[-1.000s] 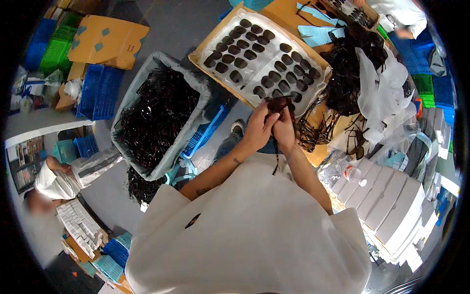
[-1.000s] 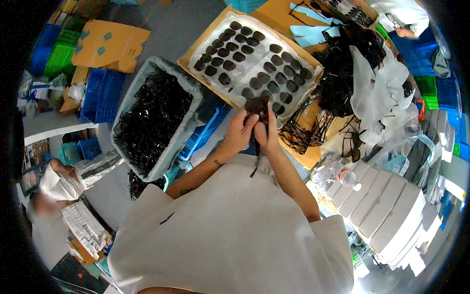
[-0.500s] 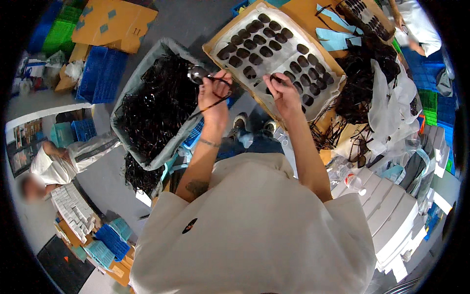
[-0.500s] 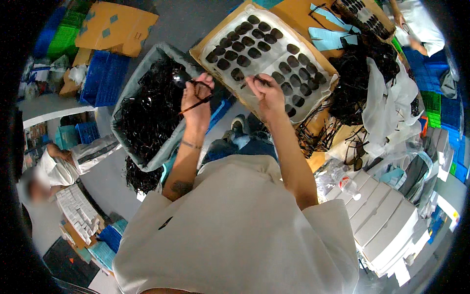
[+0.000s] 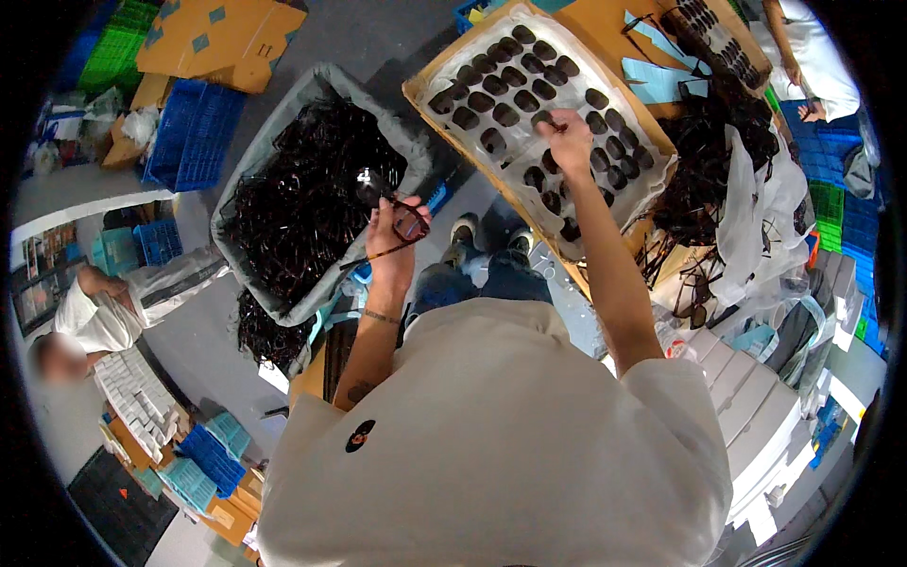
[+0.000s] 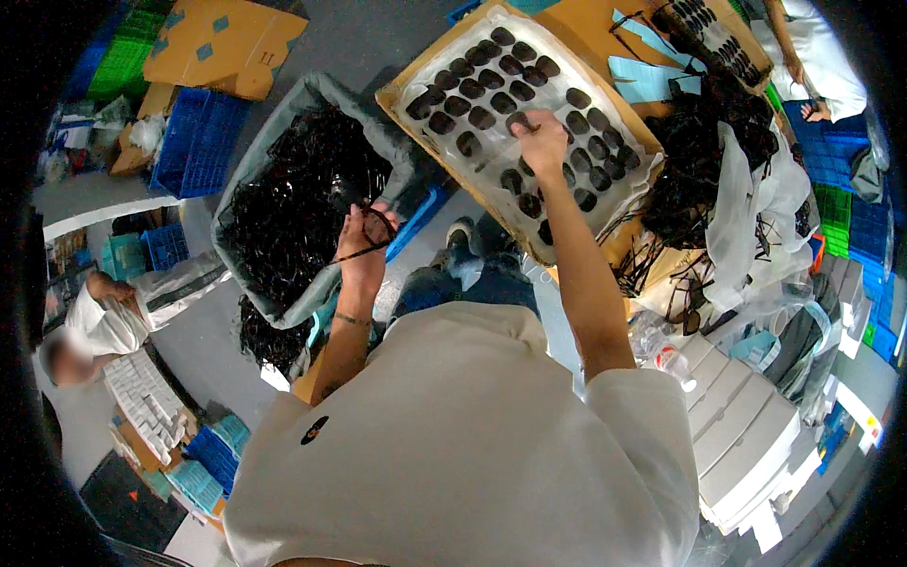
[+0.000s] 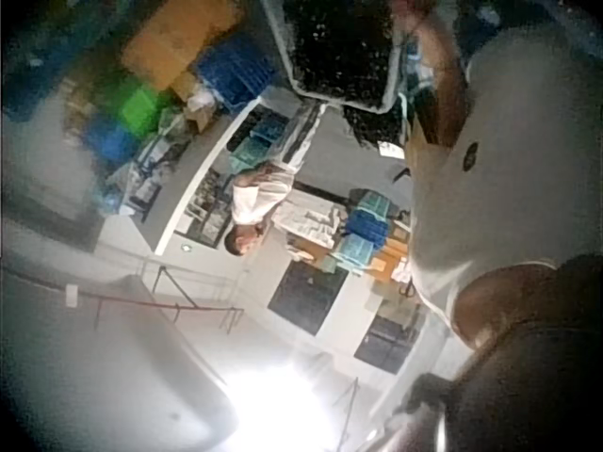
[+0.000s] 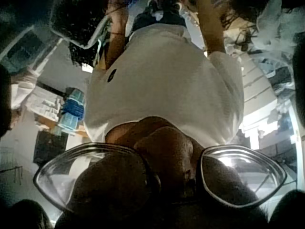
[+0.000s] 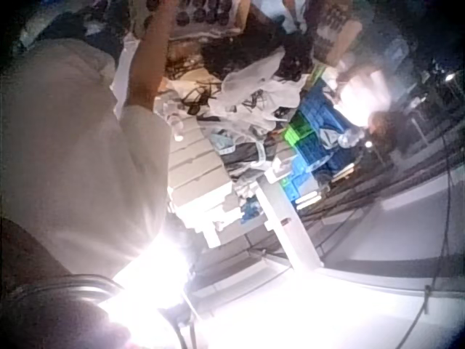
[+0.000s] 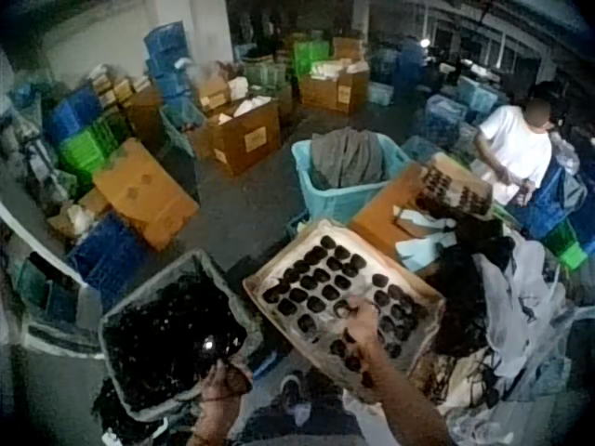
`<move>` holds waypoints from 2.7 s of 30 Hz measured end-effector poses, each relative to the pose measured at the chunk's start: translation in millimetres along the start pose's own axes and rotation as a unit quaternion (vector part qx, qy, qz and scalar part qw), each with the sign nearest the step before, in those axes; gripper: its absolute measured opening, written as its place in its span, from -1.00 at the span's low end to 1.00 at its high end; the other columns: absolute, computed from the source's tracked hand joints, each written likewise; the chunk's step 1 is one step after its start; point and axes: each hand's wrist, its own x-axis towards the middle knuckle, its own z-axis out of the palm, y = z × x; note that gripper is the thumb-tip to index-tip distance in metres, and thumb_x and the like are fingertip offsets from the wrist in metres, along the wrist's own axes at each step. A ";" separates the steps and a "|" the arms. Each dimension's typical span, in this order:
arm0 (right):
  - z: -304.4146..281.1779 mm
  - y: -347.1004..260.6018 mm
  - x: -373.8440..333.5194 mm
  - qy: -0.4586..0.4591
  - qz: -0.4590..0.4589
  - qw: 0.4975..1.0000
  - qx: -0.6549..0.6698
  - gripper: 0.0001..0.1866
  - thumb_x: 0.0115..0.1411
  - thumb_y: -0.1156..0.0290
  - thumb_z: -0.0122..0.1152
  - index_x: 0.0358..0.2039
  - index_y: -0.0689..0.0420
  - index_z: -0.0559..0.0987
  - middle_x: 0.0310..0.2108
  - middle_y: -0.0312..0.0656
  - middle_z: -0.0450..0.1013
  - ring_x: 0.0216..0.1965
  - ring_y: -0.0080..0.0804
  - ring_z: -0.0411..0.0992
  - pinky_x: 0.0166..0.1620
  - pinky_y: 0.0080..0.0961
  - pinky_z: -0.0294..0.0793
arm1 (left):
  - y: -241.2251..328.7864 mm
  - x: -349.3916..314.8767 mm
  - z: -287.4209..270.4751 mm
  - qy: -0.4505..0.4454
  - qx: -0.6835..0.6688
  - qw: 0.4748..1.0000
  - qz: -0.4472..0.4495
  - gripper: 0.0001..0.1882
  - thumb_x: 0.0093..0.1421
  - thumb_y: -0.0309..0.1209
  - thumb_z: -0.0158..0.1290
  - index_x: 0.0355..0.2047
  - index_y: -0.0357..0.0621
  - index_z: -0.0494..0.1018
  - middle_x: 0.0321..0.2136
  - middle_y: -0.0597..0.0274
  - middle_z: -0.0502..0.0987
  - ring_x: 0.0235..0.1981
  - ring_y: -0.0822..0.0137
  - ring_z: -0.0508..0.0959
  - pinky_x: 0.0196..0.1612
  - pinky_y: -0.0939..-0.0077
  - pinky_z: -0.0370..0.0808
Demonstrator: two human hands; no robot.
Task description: The person assembles sunglasses by picking up lenses and frames from a tray and bin, then snapping them together. The person places the completed sunglasses into a pile on the table. The person repeats this process for multiple pairs.
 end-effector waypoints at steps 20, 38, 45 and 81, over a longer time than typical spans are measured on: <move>1.3 51.4 94.8 0.095 0.038 0.980 -0.171 -0.89 0.04 0.42 0.32 -0.37 0.05 0.67 -0.42 -0.14 0.60 -0.34 -0.18 0.60 -0.18 -0.29 0.56 | -9.3 1.5 46.5 -0.087 0.097 0.990 -0.057 -0.70 0.42 -0.16 -0.09 -0.07 -0.14 0.35 -0.37 0.16 0.54 -0.38 0.30 0.58 -0.29 0.32 0.59; -134.2 -111.9 -57.8 -0.349 0.048 0.891 0.286 -0.73 0.29 0.44 0.15 -0.02 0.24 0.52 -0.37 -0.23 0.58 -0.38 -0.45 0.53 -0.21 -0.50 0.50 | 41.0 17.5 167.9 -0.388 0.305 0.869 0.046 -0.57 0.46 -0.19 -0.20 0.10 -0.32 0.37 -0.01 0.17 0.50 -0.06 0.31 0.51 0.03 0.38 0.43; -109.1 -122.5 -83.1 -0.158 0.060 0.932 0.322 -0.77 0.14 0.64 0.21 -0.16 0.27 0.61 -0.28 -0.12 0.57 -0.25 -0.47 0.48 -0.10 -0.52 0.46 | -73.5 5.4 161.8 -0.336 0.256 0.888 0.180 -0.67 0.44 -0.30 -0.12 0.04 -0.30 0.39 0.01 0.13 0.53 -0.01 0.35 0.50 0.10 0.48 0.38; -90.9 12.8 38.9 -0.210 -0.081 0.908 -0.353 -0.35 0.03 0.56 0.13 0.19 -0.16 0.43 -0.08 0.01 0.39 -0.24 0.04 0.54 -0.19 -0.12 0.58 | -28.3 85.7 104.2 -0.081 -0.009 0.997 -0.003 -0.77 0.42 -0.27 -0.10 -0.22 -0.21 0.32 -0.23 -0.13 0.57 -0.22 0.12 0.60 -0.03 0.21 0.55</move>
